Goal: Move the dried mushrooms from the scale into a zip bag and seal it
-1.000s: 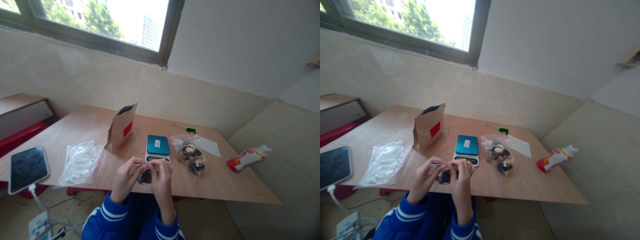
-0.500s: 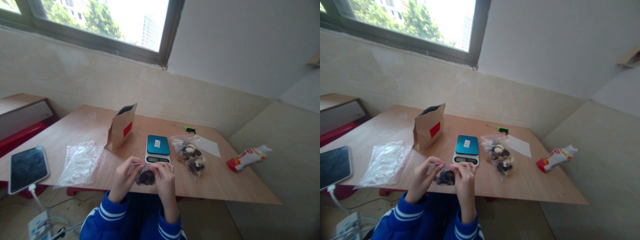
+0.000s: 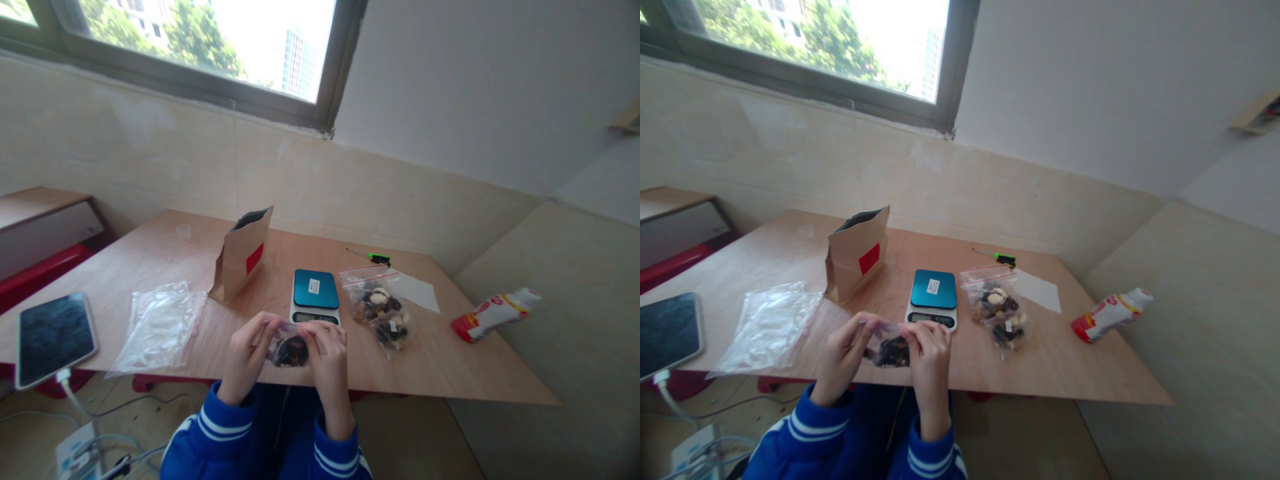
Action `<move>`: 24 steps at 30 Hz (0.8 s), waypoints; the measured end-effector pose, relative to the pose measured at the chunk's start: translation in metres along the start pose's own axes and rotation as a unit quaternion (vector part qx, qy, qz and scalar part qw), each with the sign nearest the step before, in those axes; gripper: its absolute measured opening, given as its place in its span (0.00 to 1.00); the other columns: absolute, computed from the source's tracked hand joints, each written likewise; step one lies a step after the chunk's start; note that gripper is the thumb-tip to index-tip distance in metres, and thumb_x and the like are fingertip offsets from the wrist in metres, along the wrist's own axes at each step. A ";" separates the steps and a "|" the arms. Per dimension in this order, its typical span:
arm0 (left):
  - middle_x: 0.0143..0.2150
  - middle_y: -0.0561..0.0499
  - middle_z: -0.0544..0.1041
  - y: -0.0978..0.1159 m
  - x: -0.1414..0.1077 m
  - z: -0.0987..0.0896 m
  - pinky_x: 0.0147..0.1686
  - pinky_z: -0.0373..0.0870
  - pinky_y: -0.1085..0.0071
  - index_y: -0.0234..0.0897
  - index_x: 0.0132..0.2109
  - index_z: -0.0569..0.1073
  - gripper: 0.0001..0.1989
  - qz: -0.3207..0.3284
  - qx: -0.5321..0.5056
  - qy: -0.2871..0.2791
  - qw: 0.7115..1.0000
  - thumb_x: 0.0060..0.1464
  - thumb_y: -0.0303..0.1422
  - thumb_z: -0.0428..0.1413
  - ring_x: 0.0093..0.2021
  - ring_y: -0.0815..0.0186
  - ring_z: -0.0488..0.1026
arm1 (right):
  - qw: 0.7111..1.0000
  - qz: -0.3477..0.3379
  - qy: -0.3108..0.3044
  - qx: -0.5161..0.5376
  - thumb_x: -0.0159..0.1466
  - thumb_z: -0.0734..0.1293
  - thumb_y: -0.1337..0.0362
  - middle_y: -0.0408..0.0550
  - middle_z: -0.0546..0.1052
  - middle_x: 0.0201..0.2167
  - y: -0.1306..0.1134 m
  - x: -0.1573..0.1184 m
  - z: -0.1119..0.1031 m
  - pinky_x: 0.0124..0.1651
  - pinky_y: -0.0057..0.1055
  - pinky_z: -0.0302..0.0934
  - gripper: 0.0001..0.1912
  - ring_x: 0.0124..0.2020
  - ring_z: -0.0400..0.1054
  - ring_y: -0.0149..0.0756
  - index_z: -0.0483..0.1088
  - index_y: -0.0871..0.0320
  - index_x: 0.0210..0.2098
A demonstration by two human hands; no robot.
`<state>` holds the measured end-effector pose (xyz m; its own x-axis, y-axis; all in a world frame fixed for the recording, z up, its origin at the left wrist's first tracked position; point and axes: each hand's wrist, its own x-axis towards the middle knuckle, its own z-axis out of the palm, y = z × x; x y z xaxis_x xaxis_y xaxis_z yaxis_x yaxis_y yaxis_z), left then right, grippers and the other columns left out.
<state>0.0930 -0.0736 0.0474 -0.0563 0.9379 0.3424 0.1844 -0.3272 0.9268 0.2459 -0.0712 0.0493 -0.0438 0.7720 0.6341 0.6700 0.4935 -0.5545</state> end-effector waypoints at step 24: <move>0.24 0.55 0.67 0.002 -0.005 -0.007 0.16 0.64 0.77 0.36 0.29 0.71 0.15 -0.050 -0.010 0.092 0.994 0.58 0.42 0.51 0.19 0.72 0.67 | 0.994 0.035 -0.072 0.075 0.63 0.61 0.75 0.44 0.80 0.31 -0.004 -0.003 0.000 0.46 0.37 0.55 0.13 0.35 0.71 0.36 0.73 0.56 0.27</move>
<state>0.0864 -0.0795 0.0491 -0.2533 0.9293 0.2687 0.1500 -0.2366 0.9599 0.2434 -0.0750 0.0492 -0.1146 0.8504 0.5135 0.5581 0.4827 -0.6749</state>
